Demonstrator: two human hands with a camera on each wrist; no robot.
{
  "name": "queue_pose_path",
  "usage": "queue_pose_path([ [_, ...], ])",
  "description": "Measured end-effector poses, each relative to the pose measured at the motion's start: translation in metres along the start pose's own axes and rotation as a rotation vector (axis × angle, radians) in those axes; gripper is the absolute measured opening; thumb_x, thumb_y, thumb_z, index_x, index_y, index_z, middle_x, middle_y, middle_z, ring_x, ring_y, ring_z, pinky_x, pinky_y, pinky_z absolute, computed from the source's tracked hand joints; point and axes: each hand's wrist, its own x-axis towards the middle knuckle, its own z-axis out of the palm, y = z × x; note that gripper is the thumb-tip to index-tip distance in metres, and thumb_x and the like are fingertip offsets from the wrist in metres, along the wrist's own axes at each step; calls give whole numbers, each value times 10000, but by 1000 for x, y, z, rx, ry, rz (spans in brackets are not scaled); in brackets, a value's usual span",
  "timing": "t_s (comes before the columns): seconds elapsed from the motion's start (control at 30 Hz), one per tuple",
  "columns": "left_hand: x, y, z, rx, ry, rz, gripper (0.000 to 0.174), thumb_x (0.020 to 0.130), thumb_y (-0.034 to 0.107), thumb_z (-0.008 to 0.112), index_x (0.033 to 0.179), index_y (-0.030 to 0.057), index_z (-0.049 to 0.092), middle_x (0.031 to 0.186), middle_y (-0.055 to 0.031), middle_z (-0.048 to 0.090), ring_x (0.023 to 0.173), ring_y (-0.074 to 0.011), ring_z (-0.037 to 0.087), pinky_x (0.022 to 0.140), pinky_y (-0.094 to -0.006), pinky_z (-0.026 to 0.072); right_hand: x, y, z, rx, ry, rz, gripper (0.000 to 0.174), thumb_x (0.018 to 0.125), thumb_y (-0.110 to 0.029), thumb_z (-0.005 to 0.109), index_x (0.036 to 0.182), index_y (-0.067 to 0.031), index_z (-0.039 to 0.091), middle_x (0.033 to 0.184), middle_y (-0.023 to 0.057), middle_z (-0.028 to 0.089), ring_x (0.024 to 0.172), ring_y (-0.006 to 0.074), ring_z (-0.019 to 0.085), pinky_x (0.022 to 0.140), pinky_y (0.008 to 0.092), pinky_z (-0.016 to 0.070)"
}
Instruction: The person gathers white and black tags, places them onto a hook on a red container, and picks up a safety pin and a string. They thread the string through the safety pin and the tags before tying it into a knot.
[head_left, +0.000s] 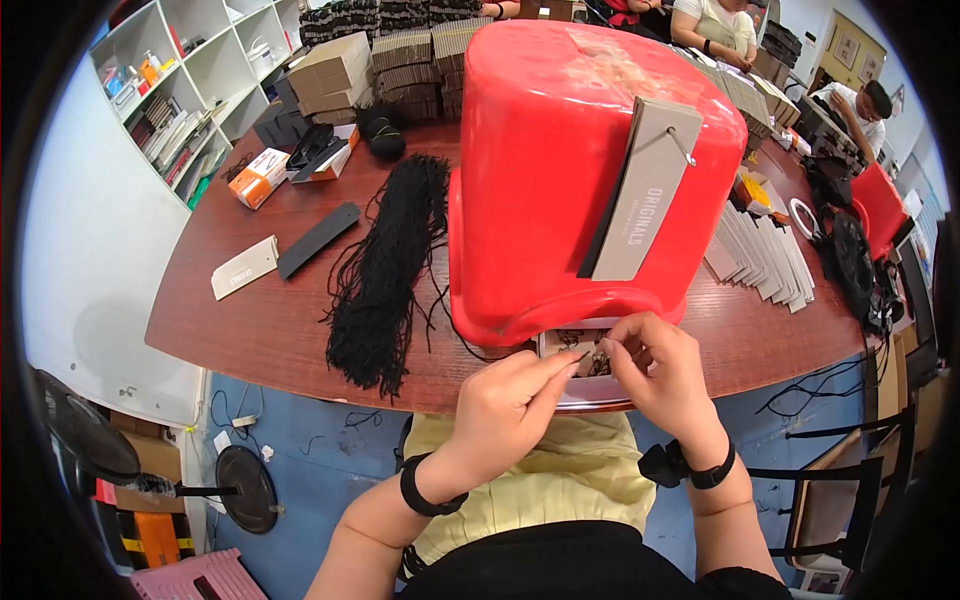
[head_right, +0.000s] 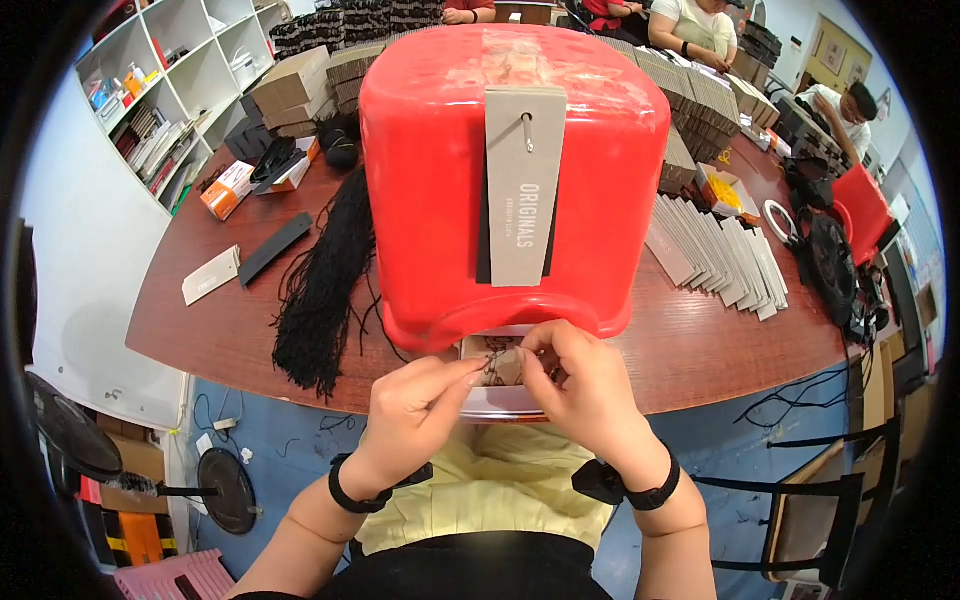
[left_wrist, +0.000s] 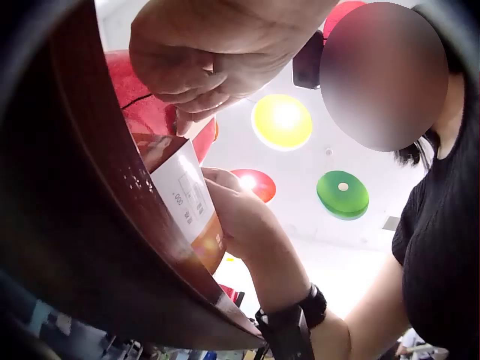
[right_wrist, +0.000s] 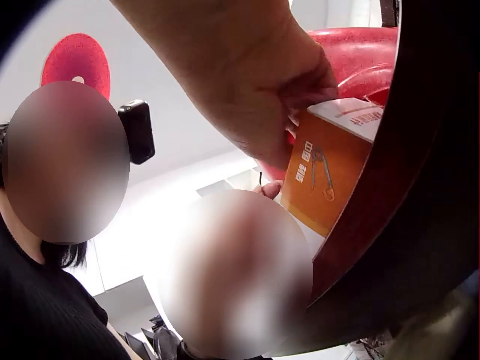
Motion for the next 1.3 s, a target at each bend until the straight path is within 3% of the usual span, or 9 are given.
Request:
queue_pose_path([
  [0.03, 0, 0, 0, 60, -39, 48, 179, 750, 57, 568, 919, 12, 605, 573, -70, 479, 475, -199, 477, 447, -279, 389, -2, 0, 1, 161, 38, 24, 80, 709, 2, 582, 767, -2, 527, 666, 77, 582, 559, 156, 583, 505, 251, 470],
  [0.07, 0, 1, 1, 61, -39, 48, 179, 750, 57, 568, 919, 12, 605, 573, -70, 479, 475, -199, 477, 447, -279, 389, -3, 0, 2, 322, 76, 46, 96, 713, 13, 588, 791, 5, 534, 687, 61, 596, 591, 122, 594, 531, 224, 485],
  [0.17, 1, 4, 4, 135, -1, 131, 194, 731, 51, 573, 921, 30, 606, 584, -60, 468, 483, -209, 484, 446, -292, 392, -7, 1, 6, 414, 84, 28, 108, 724, 31, 585, 814, 19, 525, 744, 48, 615, 667, 90, 599, 574, 201, 498],
  [0.27, 0, 4, 5, 208, 21, 161, 193, 719, 39, 572, 909, 37, 605, 597, -53, 467, 483, -202, 489, 444, -297, 393, -7, -7, 9, 598, 117, 160, 130, 736, 45, 572, 847, 19, 510, 773, 67, 619, 703, 91, 604, 587, 192, 498],
  [0.37, -1, 4, 5, 277, 37, 181, 190, 707, 35, 577, 895, 33, 606, 601, -48, 462, 486, -192, 494, 443, -292, 394, -10, -5, 9, 637, 122, 147, 163, 740, 55, 570, 879, 18, 493, 773, 72, 618, 719, 94, 604, 595, 190, 495],
  [0.77, 2, 9, 8, 258, 61, 176, 150, 700, 13, 573, 846, 2, 608, 569, -85, 489, 465, -223, 487, 436, -304, 395, -13, -6, 13, 331, 188, -71, 173, 709, 59, 602, 842, 13, 501, 756, 83, 617, 700, 115, 614, 609, 219, 501],
  [1.07, -2, 9, 6, 261, 60, 194, 100, 673, 65, 595, 766, 28, 595, 582, -53, 479, 483, -199, 503, 433, -286, 405, -13, -6, 15, 286, 219, -96, 174, 699, 50, 617, 827, 6, 507, 741, 86, 614, 683, 126, 618, 591, 221, 499],
  [1.13, -1, 12, 5, 225, 41, 159, 89, 671, 20, 588, 757, 1, 597, 583, -94, 507, 476, -222, 503, 443, -293, 406, -13, -7, 15, 273, 223, -110, 177, 695, 53, 618, 826, 5, 508, 737, 86, 613, 678, 128, 618, 591, 221, 499],
  [1.3, -2, 8, 6, 257, 56, 178, 104, 676, 77, 591, 767, 27, 595, 577, -57, 476, 493, -205, 515, 432, -291, 408, -13, -7, 15, 209, 224, -178, 181, 681, 52, 626, 814, -4, 516, 725, 82, 609, 639, 148, 615, 560, 225, 489],
])
